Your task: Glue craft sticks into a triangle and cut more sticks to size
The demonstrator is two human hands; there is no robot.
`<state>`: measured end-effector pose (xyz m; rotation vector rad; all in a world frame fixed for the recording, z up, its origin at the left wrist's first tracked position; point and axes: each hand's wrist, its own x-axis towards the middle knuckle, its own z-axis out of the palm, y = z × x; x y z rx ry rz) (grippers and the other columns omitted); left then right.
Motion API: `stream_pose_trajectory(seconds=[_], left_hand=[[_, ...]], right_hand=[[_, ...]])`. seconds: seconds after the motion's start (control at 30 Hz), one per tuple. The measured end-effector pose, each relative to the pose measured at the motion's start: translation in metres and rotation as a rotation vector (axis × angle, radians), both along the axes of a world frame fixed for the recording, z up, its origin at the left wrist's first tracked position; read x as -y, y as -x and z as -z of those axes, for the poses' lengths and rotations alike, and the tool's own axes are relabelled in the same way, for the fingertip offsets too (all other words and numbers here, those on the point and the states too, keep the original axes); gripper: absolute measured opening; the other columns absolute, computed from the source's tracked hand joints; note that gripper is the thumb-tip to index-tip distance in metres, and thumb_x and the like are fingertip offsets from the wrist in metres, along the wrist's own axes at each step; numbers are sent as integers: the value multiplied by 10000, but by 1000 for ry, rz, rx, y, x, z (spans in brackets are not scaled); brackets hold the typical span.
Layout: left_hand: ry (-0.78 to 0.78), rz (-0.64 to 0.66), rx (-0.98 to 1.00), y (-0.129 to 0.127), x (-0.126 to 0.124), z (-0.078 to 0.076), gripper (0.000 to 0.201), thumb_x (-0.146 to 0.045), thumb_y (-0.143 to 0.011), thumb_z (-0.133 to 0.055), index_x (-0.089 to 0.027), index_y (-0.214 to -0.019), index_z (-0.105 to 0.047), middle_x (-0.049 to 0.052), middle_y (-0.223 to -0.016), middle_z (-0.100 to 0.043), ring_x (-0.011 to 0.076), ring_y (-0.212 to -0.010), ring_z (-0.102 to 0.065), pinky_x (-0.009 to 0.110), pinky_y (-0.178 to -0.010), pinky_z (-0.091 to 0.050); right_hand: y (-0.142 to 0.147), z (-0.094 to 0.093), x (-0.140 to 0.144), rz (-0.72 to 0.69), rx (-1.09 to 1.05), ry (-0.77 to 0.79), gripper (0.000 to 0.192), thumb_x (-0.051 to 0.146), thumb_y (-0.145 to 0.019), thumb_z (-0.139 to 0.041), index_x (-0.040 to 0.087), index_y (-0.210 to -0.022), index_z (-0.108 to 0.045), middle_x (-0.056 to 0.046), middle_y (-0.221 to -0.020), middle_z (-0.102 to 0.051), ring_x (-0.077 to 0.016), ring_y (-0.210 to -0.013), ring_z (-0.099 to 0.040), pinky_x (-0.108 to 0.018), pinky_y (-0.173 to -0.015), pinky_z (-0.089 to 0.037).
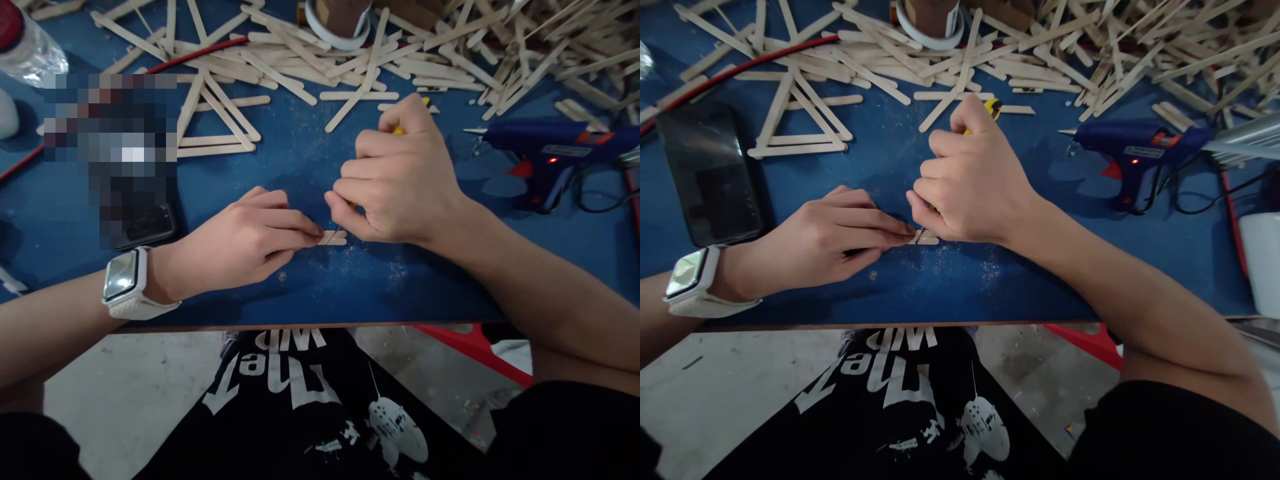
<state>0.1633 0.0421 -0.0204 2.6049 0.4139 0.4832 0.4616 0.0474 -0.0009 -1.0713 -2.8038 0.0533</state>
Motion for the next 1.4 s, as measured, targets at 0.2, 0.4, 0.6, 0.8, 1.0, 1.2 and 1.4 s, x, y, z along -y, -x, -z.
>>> stream_pose_trajectory(seconds=[0.2,0.4,0.6,0.8,1.0,1.2,1.4], left_hand=[[-13,22,-22,-1,-1,-2,382,-221,-1266,-539,-271,-1303,-916,26,-1340,-950,273,-1092,-828,471,-923,-623],[5,-4,-62,0,-1,-1,404,-236,-1248,-523,-308,-1299,-918,6,-1360,-947,276,-1084,-817,487,-926,-624],[4,6,-58,0,-2,-1,390,-250,-1259,-531,-319,-1317,-910,5,-1362,-946,275,-1132,-832,479,-968,-614],[-13,24,-64,0,-2,-3,365,-251,-1268,-541,-278,-1352,-895,32,-1360,-944,274,-1112,-824,454,-949,-607],[20,6,-67,0,-1,-3,370,-258,-1258,-547,-302,-1311,-911,28,-1353,-943,280,-1096,-817,461,-949,-597],[-81,40,-23,-1,-1,-3,315,-206,-1259,-575,-230,-1314,-885,45,-1330,-943,277,-1107,-811,456,-920,-621],[-185,99,68,-6,0,-5,249,-86,-1208,-616,-117,-1182,-862,105,-1265,-931,296,-1116,-795,446,-875,-698]], right_hand=[[3,4,3,63,-78,74,469,484,-1195,-622,306,-772,-720,-76,-736,-645,-384,-1019,-734,-752,-1141,-506],[4,7,8,32,-11,-33,514,494,-1249,-503,302,-877,-800,-73,-724,-625,-372,-994,-738,-728,-1095,-545],[7,-2,4,-40,132,-40,591,458,-1272,-449,252,-794,-730,-67,-725,-666,-266,-788,-628,-490,-746,-455],[14,-3,-4,-17,311,4,671,413,-1267,-326,202,-844,-802,-103,-684,-687,-263,-696,-563,-446,-664,-325],[10,4,-9,-73,239,-68,635,386,-1243,-353,204,-789,-758,-77,-573,-584,-227,-616,-440,-433,-632,-309],[11,6,-12,-88,266,-46,672,364,-1242,-304,207,-797,-781,-90,-580,-598,-259,-644,-490,-458,-647,-331],[12,6,-8,-79,293,-56,732,350,-1263,-222,185,-849,-802,-70,-655,-637,-262,-736,-583,-442,-694,-372]])
